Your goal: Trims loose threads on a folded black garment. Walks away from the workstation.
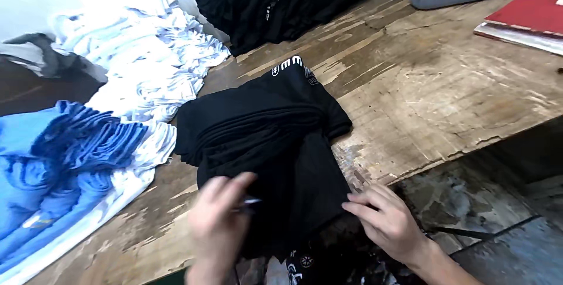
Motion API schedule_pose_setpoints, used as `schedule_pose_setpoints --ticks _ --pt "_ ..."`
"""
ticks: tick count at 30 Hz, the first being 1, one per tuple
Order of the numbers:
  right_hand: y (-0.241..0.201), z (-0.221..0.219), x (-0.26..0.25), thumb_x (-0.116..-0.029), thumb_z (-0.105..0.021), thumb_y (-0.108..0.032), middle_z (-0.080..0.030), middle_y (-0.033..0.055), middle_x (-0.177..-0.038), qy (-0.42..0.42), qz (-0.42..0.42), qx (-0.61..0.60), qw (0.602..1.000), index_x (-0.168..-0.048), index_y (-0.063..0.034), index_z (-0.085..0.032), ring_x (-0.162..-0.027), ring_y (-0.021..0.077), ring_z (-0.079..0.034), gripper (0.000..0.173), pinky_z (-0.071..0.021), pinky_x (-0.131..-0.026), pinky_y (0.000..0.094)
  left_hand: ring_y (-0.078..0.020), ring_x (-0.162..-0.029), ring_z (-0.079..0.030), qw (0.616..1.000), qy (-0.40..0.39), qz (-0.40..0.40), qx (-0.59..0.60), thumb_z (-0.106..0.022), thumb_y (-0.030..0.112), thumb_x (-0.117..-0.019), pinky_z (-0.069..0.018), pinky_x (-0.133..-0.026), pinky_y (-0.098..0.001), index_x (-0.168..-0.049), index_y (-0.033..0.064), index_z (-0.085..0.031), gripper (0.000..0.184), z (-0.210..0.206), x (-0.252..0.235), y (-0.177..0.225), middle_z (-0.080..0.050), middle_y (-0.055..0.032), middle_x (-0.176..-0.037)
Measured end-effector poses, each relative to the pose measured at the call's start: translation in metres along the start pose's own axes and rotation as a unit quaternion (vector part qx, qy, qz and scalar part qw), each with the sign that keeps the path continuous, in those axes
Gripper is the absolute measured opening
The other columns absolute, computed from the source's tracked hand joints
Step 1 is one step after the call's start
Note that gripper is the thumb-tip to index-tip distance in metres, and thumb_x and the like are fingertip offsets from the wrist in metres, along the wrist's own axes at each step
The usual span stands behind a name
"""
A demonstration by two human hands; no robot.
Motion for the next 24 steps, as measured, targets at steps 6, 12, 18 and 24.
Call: schedule_pose_setpoints --ticks 6,12,18,24 --pt "0.009 0.006 0.035 -0.0851 -0.079 -0.027 -0.071 0.0051 -0.076 -0.316 0.0 0.116 0.942 -0.084 -0.0135 -0.075 -0.075 0.0252 -0.071 0.014 -0.0566 -0.076 0.0468 -0.0181 -0.063 -0.066 0.993 -0.013 0.096 -0.063 -0.057 0.033 -0.0855 -0.0511 -0.056 -0.0422 -0.086 0.0123 -0.079 0.03 0.014 0.007 -0.035 -0.07 -0.0048 -0.074" --pt "-0.018 0.005 0.006 -0.0953 -0.061 -0.06 -0.065 0.0049 -0.105 -0.041 -0.028 0.09 0.995 -0.109 -0.0248 -0.066 -0.102 0.0241 -0.063 0.038 -0.05 -0.094 0.0434 -0.0462 -0.084 -0.066 0.973 -0.083 0.154 -0.15 -0.058 0.004 -0.0872 -0.051 -0.067 -0.0601 -0.114 -0.0011 -0.067 0.028 -0.041 0.022 0.028 -0.064 -0.0241 -0.09" --pt "-0.012 -0.001 0.006 -0.0968 -0.059 -0.002 -0.07 0.005 -0.093 -0.098 0.093 -0.055 0.989 -0.096 -0.013 -0.073 -0.086 0.0205 -0.065 0.017 -0.057 -0.077 0.0318 -0.0466 -0.089 -0.064 0.984 -0.005 0.107 -0.14 -0.058 -0.002 -0.0839 -0.0496 -0.075 -0.0614 -0.111 -0.0012 -0.068 0.029 -0.052 0.025 -0.05 -0.063 -0.025 -0.093" --pt "-0.007 -0.009 0.026 -0.0967 -0.061 -0.033 -0.07 0.0019 -0.1 -0.207 0.065 0.079 0.973 -0.09 -0.0199 -0.072 -0.093 0.023 -0.066 0.018 -0.0518 -0.088 0.0473 -0.0155 -0.078 -0.069 0.996 -0.047 -0.03 0.074 -0.067 0.046 -0.0959 -0.0586 -0.072 -0.037 -0.114 0.0158 -0.076 0.036 -0.017 0.075 -0.029 -0.072 -0.0033 -0.087"
Point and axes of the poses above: each hand's wrist, its own x-axis away from the middle knuckle, its own z-axis out of the back of the hand, y = z × x, the point moved 4 cm from there along -x, towards the middle knuckle
